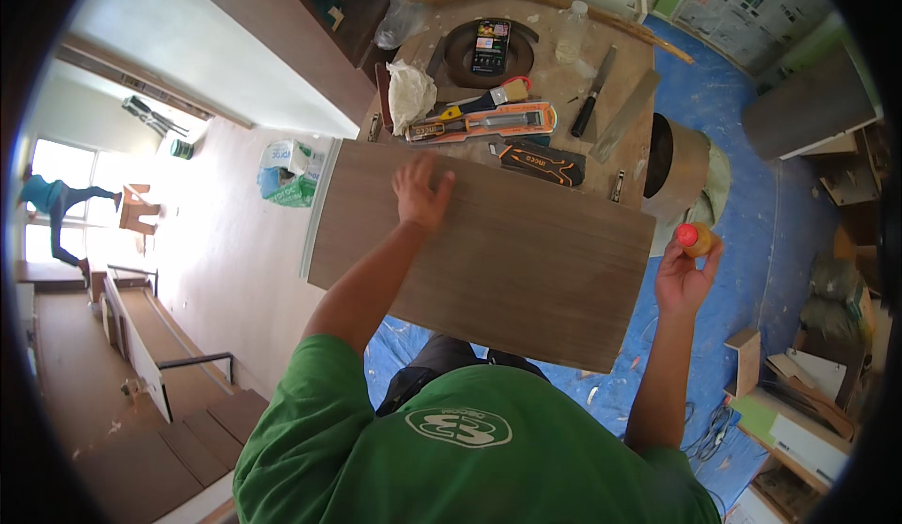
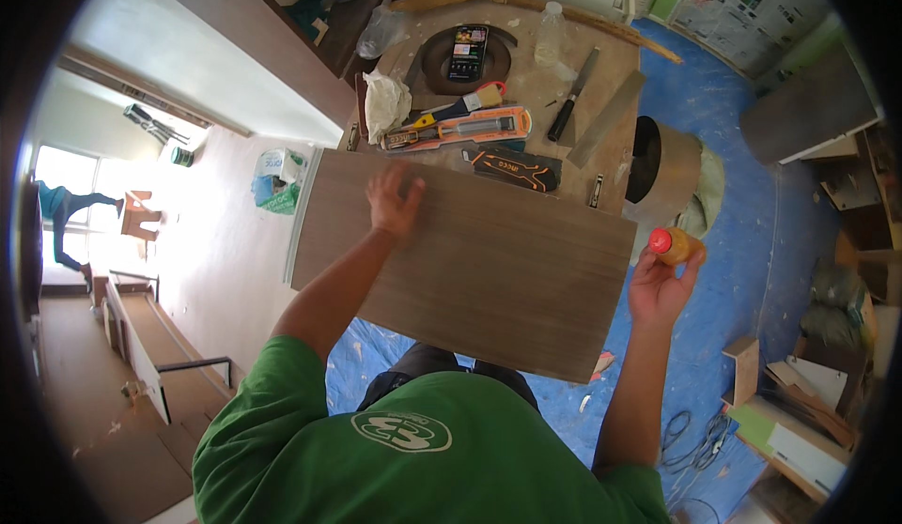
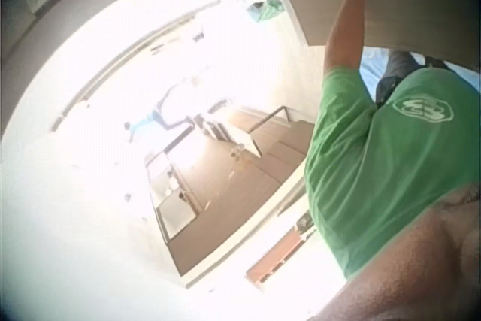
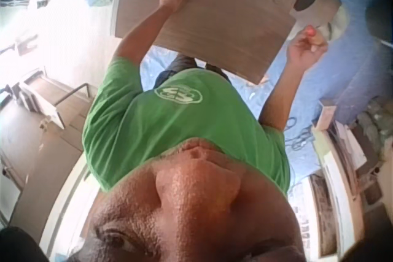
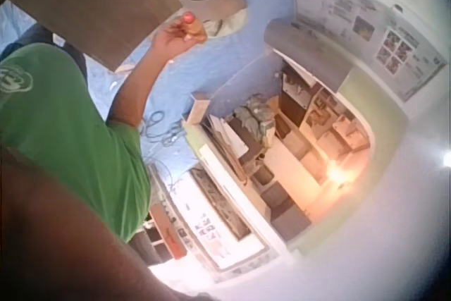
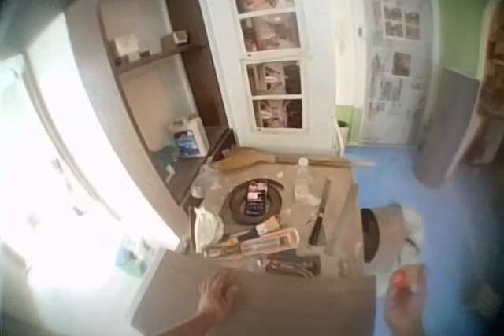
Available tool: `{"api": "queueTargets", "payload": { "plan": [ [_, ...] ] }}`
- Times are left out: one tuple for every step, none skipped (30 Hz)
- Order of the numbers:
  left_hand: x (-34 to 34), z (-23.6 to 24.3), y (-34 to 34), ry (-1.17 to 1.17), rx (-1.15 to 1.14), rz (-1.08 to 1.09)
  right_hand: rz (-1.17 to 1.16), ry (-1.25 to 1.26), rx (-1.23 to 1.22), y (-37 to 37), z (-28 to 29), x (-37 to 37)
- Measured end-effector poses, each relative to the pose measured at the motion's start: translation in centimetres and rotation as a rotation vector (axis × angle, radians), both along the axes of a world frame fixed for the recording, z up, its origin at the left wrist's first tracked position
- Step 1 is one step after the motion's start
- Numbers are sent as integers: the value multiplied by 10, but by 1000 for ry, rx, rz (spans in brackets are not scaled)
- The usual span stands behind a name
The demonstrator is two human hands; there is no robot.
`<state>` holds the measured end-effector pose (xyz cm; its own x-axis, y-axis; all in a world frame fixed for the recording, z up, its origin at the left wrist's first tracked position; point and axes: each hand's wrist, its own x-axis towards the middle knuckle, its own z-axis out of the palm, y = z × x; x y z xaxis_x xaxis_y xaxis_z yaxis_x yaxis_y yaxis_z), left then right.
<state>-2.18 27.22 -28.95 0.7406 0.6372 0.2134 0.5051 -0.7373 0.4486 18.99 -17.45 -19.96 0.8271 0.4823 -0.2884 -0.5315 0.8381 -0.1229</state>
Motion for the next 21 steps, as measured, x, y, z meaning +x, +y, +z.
{"api": "queueTargets", "payload": {
  "plan": [
    [9, 7, 17, -45, 29, 91, 3, -3, -23, 2, 4, -7],
    [26, 21, 35, -98, 107, 125, -3, -10, -53, 0, 8, -14],
    [37, 34, 56, -146, 182, 169, -2, -12, -84, 0, 13, -23],
    [41, 37, 79, -132, 196, 177, -7, -17, -98, 4, 22, -35],
    [45, 37, 99, -120, 206, 178, -18, -23, -115, 9, 33, -48],
    [46, 36, 115, -40, 185, 142, -29, -29, -128, 13, 42, -60],
    [46, 35, 130, 41, 164, 107, -21, -46, -138, 15, 49, -72],
    [55, 31, 140, 114, 142, 55, -29, -67, -152, 13, 56, -83],
    [55, 27, 152, 82, 123, 66, -26, -83, -158, 15, 61, -94],
    [56, 22, 163, 50, 104, 78, -62, -83, -172, 21, 65, -103],
    [57, 21, 173, 16, 86, 88, -100, -84, -183, 27, 69, -112],
    [57, 22, 184, -164, -67, 137, -137, -85, -194, 33, 73, -120],
    [57, 23, 195, -343, -221, 185, -140, -90, -195, 40, 77, -126],
    [56, 32, 203, -515, -379, 230, -145, -91, -197, 48, 80, -134],
    [55, 41, 211, -732, -803, 231, -149, -92, -198, 55, 83, -140],
    [52, 49, 217, -816, -1026, 200, -142, -92, -210, 64, 86, -144],
    [46, 70, 209, -887, -1260, 160, -145, -91, -227, 71, 88, -147],
    [36, 84, 206, -956, -1487, 125, -139, -90, -239, 80, 90, -148],
    [27, 86, 208, -978, -1559, 18, -95, -114, -213, 91, 93, -149],
    [14, 93, 204, -961, -1635, 11, -47, -135, -189, 105, 96, -150],
    [3, 107, 193, -936, -1719, 2, -7, -157, -169, 117, 99, -150]
  ]
}}
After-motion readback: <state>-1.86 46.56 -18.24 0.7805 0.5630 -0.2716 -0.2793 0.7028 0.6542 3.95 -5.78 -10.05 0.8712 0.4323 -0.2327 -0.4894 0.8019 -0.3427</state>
